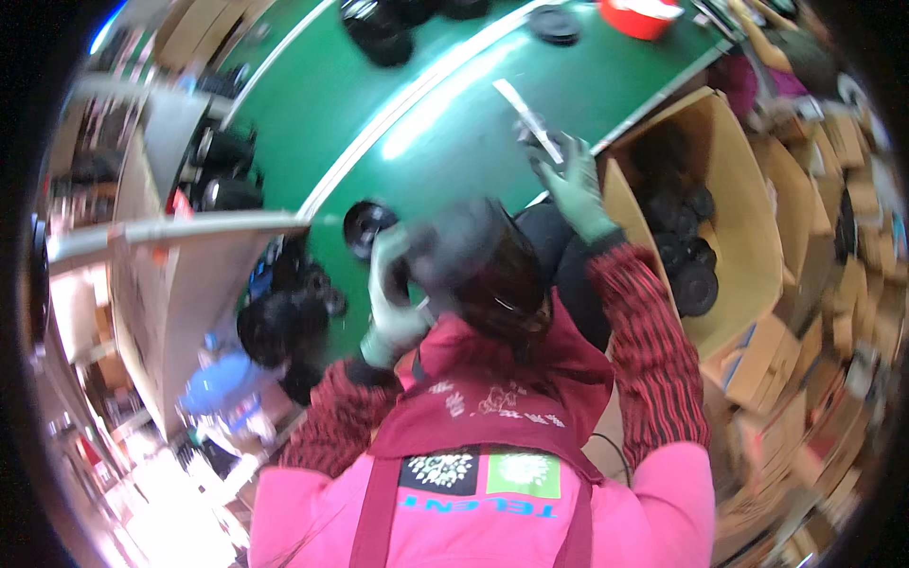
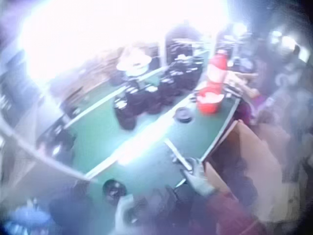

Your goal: The person assembles black kettles at a workstation. They pick up kettle bodies and lids, insert a metal filter into the body, and screw the lid on. Completed kettles are placed on the green table, and lids are stored in a cardboard box.

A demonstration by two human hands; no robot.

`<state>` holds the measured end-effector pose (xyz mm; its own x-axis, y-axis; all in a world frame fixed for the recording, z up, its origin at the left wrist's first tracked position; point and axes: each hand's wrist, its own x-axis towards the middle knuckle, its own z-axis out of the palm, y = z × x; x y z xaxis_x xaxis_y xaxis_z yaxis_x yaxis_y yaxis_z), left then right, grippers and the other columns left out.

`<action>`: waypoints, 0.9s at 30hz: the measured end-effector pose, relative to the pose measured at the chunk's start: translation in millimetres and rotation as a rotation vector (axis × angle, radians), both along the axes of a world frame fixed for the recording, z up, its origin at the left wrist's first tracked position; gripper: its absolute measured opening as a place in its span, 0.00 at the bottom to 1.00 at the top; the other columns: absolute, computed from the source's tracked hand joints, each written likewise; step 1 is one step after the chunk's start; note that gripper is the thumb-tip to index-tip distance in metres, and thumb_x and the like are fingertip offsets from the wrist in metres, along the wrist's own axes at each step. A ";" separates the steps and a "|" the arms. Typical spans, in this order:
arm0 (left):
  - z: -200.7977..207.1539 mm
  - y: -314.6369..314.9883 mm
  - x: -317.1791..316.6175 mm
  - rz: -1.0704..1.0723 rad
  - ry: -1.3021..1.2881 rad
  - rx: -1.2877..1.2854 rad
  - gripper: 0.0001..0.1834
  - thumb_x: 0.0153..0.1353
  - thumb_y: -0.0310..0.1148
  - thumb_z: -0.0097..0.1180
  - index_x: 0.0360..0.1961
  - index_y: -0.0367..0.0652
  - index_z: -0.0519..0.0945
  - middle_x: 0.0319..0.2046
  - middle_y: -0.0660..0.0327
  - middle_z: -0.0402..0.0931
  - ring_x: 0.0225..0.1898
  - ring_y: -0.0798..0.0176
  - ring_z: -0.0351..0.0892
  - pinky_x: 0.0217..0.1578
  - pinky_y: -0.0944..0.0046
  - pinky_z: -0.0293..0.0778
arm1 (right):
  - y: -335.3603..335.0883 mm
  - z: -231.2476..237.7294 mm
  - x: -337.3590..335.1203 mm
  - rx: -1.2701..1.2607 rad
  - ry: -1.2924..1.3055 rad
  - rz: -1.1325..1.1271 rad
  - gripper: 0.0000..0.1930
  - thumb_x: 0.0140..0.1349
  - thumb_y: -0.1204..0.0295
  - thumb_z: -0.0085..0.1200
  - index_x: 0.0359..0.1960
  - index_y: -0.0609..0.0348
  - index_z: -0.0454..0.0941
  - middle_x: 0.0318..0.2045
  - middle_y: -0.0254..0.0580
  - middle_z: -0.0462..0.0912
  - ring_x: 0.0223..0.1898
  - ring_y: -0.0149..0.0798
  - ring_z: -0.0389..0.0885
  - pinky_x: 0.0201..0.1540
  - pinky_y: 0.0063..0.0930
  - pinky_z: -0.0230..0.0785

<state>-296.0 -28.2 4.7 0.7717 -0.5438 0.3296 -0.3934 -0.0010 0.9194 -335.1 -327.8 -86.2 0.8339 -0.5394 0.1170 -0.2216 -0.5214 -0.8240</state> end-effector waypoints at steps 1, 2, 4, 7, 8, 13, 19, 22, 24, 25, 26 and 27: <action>-0.2 2.3 15.6 0.130 0.463 -0.057 0.33 0.51 0.41 0.76 0.54 0.39 0.73 0.44 0.59 0.75 0.49 0.60 0.75 0.52 0.60 0.73 | 9.1 13.6 -21.0 0.470 -0.034 0.212 0.27 0.71 0.58 0.55 0.66 0.58 0.68 0.60 0.45 0.69 0.62 0.43 0.70 0.67 0.36 0.61; -5.4 3.9 40.1 0.205 0.717 -0.063 0.24 0.63 0.45 0.66 0.50 0.40 0.75 0.40 0.61 0.75 0.46 0.65 0.74 0.51 0.62 0.73 | 26.0 28.1 -38.1 0.636 -0.048 0.370 0.29 0.69 0.62 0.57 0.68 0.60 0.66 0.64 0.44 0.67 0.65 0.42 0.68 0.68 0.35 0.60; -36.0 16.6 77.7 0.154 1.003 -0.119 0.31 0.71 0.60 0.50 0.57 0.43 0.75 0.45 0.61 0.79 0.51 0.62 0.78 0.52 0.55 0.76 | 58.2 46.0 -51.7 0.838 0.049 0.592 0.33 0.64 0.70 0.63 0.70 0.63 0.64 0.69 0.46 0.64 0.70 0.41 0.64 0.70 0.35 0.60; -85.4 31.1 133.5 0.143 1.316 -0.330 0.38 0.65 0.69 0.51 0.62 0.49 0.74 0.55 0.60 0.75 0.57 0.55 0.74 0.56 0.44 0.72 | 95.8 49.0 0.3 0.504 -0.091 0.389 0.28 0.61 0.73 0.66 0.63 0.65 0.71 0.64 0.46 0.72 0.63 0.42 0.74 0.63 0.35 0.70; -91.1 33.7 152.4 0.202 1.293 -0.422 0.41 0.63 0.69 0.52 0.66 0.51 0.70 0.60 0.58 0.71 0.59 0.53 0.73 0.58 0.43 0.72 | 101.9 55.4 28.5 0.482 -0.085 0.367 0.28 0.61 0.73 0.66 0.62 0.65 0.72 0.62 0.46 0.74 0.61 0.41 0.76 0.63 0.34 0.70; -79.3 15.0 243.5 0.221 1.199 -0.477 0.51 0.62 0.66 0.57 0.77 0.56 0.48 0.73 0.47 0.51 0.67 0.39 0.63 0.65 0.36 0.66 | 123.8 67.6 194.5 0.475 -0.157 0.279 0.26 0.66 0.62 0.60 0.61 0.63 0.74 0.52 0.56 0.83 0.55 0.49 0.82 0.59 0.41 0.73; -143.3 42.3 396.5 -0.387 1.222 -0.429 0.47 0.61 0.70 0.49 0.66 0.39 0.67 0.64 0.50 0.69 0.64 0.48 0.70 0.69 0.47 0.63 | 189.3 24.2 333.6 0.350 0.260 0.328 0.35 0.56 0.44 0.55 0.61 0.53 0.76 0.62 0.57 0.76 0.60 0.59 0.77 0.62 0.52 0.69; -136.8 -23.1 410.9 0.142 0.860 -0.150 0.41 0.60 0.62 0.58 0.64 0.42 0.73 0.60 0.50 0.74 0.60 0.50 0.75 0.64 0.47 0.70 | 128.2 16.5 240.7 0.277 -0.062 0.330 0.25 0.62 0.52 0.57 0.54 0.54 0.78 0.54 0.49 0.77 0.54 0.54 0.79 0.59 0.45 0.71; -117.4 -59.5 410.1 0.188 0.977 -0.208 0.42 0.56 0.55 0.66 0.66 0.43 0.70 0.61 0.48 0.72 0.61 0.45 0.73 0.62 0.44 0.73 | 67.3 47.9 123.3 0.470 -0.195 0.326 0.18 0.66 0.59 0.57 0.52 0.55 0.79 0.49 0.48 0.82 0.53 0.50 0.80 0.58 0.40 0.72; -114.5 -52.0 418.6 0.259 1.031 -0.250 0.43 0.55 0.52 0.70 0.67 0.43 0.69 0.62 0.47 0.71 0.61 0.43 0.72 0.61 0.42 0.74 | 45.5 55.1 82.4 0.507 -0.240 0.307 0.14 0.67 0.65 0.58 0.51 0.56 0.81 0.49 0.46 0.83 0.52 0.43 0.82 0.57 0.37 0.73; -117.2 -49.5 416.0 0.339 1.143 -0.295 0.41 0.57 0.51 0.68 0.68 0.44 0.69 0.62 0.47 0.71 0.62 0.42 0.71 0.61 0.40 0.74 | 27.5 46.4 37.9 0.696 -0.330 0.163 0.12 0.67 0.71 0.59 0.50 0.58 0.82 0.49 0.43 0.84 0.51 0.35 0.83 0.54 0.33 0.75; -119.0 -41.6 412.3 0.443 1.250 -0.357 0.40 0.59 0.50 0.67 0.68 0.44 0.68 0.62 0.47 0.70 0.62 0.41 0.71 0.61 0.38 0.74 | -3.3 50.0 -11.5 0.527 -0.300 -0.008 0.11 0.66 0.77 0.59 0.49 0.58 0.82 0.50 0.40 0.85 0.50 0.30 0.83 0.54 0.30 0.76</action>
